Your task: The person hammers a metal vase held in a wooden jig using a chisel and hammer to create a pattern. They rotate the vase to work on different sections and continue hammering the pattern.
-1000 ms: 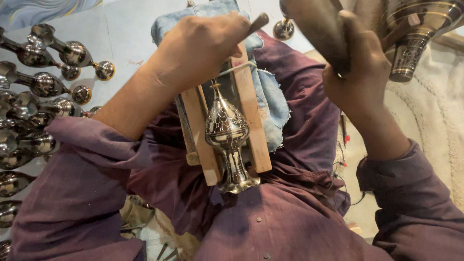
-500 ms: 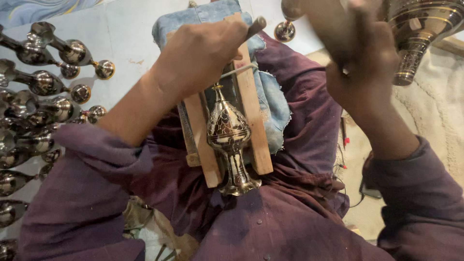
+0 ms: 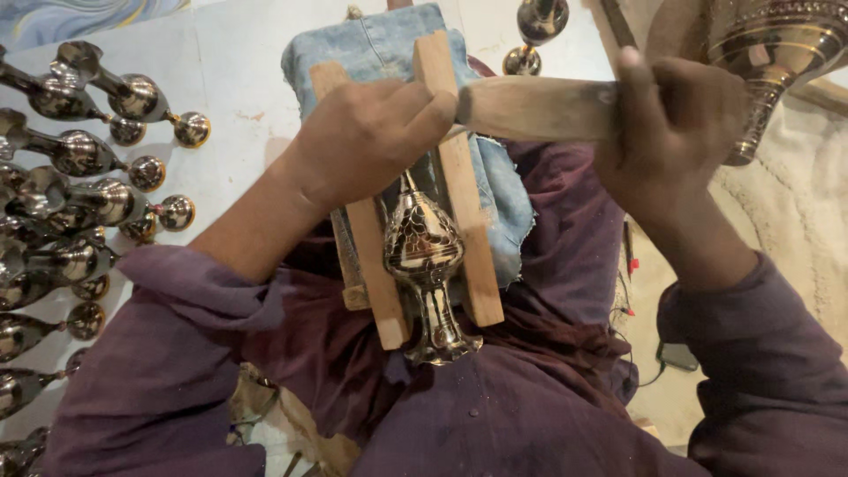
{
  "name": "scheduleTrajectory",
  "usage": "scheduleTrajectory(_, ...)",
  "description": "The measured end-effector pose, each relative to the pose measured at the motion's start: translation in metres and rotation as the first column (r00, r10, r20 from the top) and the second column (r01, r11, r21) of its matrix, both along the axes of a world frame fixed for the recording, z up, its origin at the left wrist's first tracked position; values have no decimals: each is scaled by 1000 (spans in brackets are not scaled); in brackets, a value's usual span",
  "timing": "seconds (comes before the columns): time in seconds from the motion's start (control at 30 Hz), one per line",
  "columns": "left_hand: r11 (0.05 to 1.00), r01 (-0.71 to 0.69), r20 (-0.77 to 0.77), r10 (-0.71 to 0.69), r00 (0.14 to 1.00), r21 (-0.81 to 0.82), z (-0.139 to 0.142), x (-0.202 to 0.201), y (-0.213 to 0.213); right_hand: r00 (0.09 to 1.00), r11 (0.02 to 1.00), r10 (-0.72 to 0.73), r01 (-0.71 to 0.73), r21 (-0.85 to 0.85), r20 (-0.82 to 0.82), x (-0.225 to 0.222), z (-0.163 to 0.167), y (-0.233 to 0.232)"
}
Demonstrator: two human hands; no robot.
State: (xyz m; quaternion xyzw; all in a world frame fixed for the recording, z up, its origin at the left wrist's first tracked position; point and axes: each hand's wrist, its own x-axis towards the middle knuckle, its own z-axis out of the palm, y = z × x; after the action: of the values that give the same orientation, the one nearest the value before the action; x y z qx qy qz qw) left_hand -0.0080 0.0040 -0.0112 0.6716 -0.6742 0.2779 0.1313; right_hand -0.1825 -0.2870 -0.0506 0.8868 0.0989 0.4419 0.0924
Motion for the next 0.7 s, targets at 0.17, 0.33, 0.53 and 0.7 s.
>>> scheduleTrajectory(0.17,1000,-5,-83,2,997,-26,-1,2,-1,996,981,84,-79,177,-23,-1,3,1)
scheduleTrajectory(0.33,998,-39,-237,25,971,-53,2,6,-3,990,958,11,31,286,-143,-12,8,-7)
scheduleTrajectory(0.53,999,-34,-238,33,971,-3,6,12,-9,969,849,182,-70,523,-165,-5,10,-8)
scheduleTrajectory(0.7,999,-54,-224,52,973,-3,7,8,-9,983,990,-142,144,2,-119,-1,15,-10)
